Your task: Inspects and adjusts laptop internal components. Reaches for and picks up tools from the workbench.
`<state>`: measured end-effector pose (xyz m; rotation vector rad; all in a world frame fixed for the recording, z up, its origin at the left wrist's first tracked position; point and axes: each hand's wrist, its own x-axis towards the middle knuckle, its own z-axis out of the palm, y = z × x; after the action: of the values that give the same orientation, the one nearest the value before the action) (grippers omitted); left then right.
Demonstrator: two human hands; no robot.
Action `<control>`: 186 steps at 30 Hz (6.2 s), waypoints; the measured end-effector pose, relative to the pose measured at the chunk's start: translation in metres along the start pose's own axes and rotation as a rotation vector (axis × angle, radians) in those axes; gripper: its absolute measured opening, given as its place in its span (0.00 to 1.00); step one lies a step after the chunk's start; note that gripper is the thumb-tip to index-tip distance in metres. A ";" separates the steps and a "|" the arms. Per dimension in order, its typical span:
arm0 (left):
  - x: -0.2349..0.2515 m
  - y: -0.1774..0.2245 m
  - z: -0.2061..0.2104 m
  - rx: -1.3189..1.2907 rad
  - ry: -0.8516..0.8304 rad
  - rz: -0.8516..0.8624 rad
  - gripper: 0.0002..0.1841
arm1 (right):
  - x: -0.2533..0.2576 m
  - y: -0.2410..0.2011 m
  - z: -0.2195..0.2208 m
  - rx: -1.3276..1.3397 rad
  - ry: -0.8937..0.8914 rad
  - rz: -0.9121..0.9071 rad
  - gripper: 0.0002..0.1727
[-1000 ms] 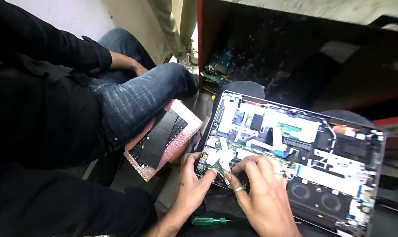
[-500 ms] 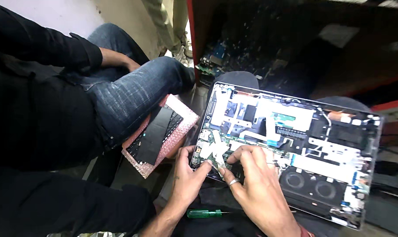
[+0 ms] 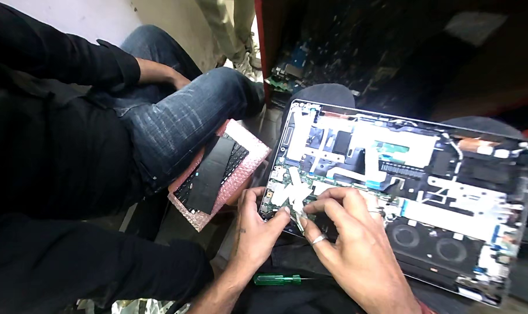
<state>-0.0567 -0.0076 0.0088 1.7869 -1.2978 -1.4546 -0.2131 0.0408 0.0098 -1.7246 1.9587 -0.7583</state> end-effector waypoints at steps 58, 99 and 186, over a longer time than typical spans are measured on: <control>0.001 0.005 -0.012 -0.124 -0.099 -0.040 0.23 | 0.007 -0.001 -0.006 0.024 -0.121 0.048 0.05; 0.011 0.019 -0.054 -0.070 -0.268 0.017 0.31 | 0.003 0.004 -0.008 0.061 -0.048 -0.042 0.13; 0.001 0.006 -0.022 -0.166 -0.070 -0.166 0.32 | 0.020 -0.008 0.013 -0.082 -0.009 -0.209 0.11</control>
<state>-0.0384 -0.0150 0.0205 1.7818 -1.0477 -1.6766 -0.2014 0.0190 0.0061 -2.0013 1.8461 -0.7473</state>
